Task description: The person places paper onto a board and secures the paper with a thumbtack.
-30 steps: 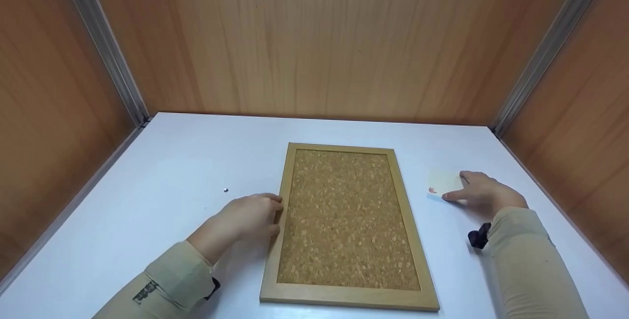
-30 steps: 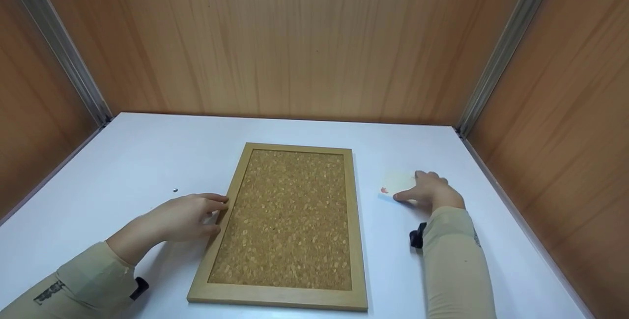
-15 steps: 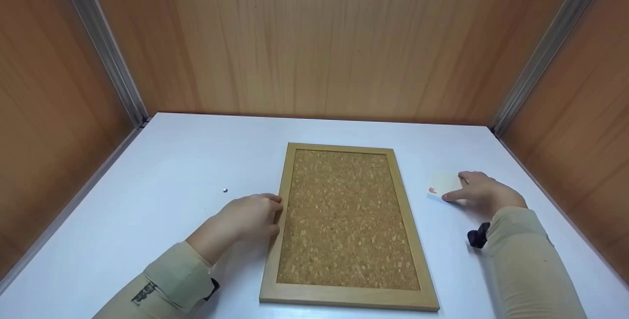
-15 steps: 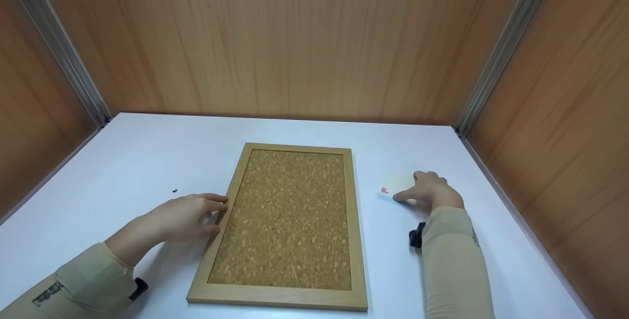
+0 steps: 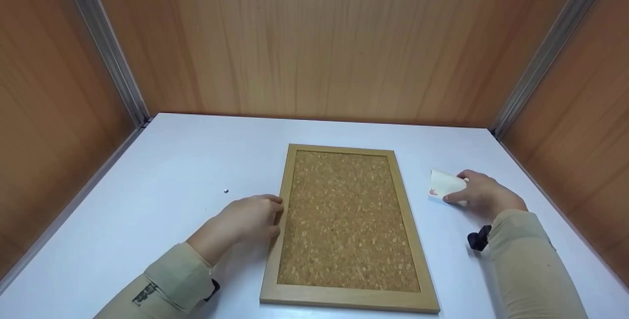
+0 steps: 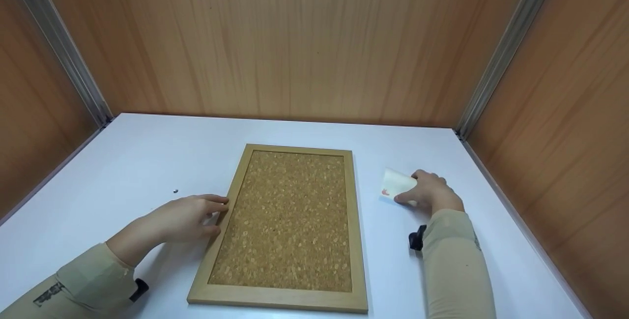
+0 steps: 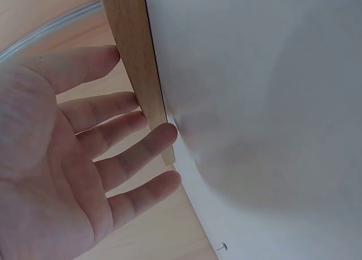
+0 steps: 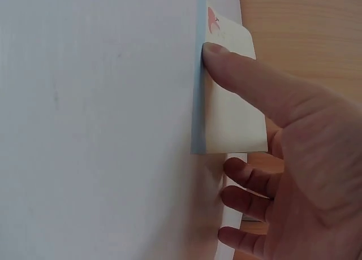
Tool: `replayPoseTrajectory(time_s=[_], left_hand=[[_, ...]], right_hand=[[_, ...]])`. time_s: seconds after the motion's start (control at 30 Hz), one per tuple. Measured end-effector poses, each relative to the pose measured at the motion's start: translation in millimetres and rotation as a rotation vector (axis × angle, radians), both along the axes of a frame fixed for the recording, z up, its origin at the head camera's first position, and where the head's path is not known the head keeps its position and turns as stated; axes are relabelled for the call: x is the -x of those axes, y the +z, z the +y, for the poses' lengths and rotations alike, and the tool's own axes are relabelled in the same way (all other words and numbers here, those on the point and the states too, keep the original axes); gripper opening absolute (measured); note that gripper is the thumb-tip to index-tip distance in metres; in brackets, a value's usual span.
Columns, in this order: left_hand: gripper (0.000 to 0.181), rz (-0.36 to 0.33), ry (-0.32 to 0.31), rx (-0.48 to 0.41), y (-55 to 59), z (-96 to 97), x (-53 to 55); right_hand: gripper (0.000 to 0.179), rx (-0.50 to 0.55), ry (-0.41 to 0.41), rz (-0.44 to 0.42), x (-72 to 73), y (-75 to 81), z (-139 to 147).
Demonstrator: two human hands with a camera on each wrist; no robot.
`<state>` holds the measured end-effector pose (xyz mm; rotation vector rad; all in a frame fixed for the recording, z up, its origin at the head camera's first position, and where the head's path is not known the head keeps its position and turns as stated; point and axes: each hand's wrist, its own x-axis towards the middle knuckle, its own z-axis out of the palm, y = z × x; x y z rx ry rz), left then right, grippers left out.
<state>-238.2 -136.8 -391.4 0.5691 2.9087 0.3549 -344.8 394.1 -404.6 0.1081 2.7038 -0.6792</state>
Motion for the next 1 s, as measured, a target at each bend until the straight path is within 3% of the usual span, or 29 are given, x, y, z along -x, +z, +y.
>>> replayPoseTrajectory(time_s=[0.23, 0.33, 0.5, 0.8, 1.0], left_hand=[[0.046, 0.024, -0.037, 0.019, -0.7, -1.6, 1.5], [0.048, 0.01, -0.024, 0.017, -0.7, -1.2, 1.6], [0.048, -0.006, -0.005, 0.011, -0.4, -0.5, 2.2], [0.046, -0.006, -0.004, 0.004, -0.2, 0.1, 2.3], [0.047, -0.013, -0.005, 0.003, 0.5, 0.3, 1.7]], right_hand=[[0.1, 0.126, -0.013, -0.009, 1.0, 1.9, -3], [0.109, 0.138, -0.002, -0.002, 2.0, 3.5, -4], [0.116, 0.227, -0.052, -0.04, 2.3, 7.1, -4], [0.091, 0.207, -0.08, 0.042, 6.7, 11.4, -3], [0.063, 0.29, -0.081, 0.115, 7.6, 16.8, -7]])
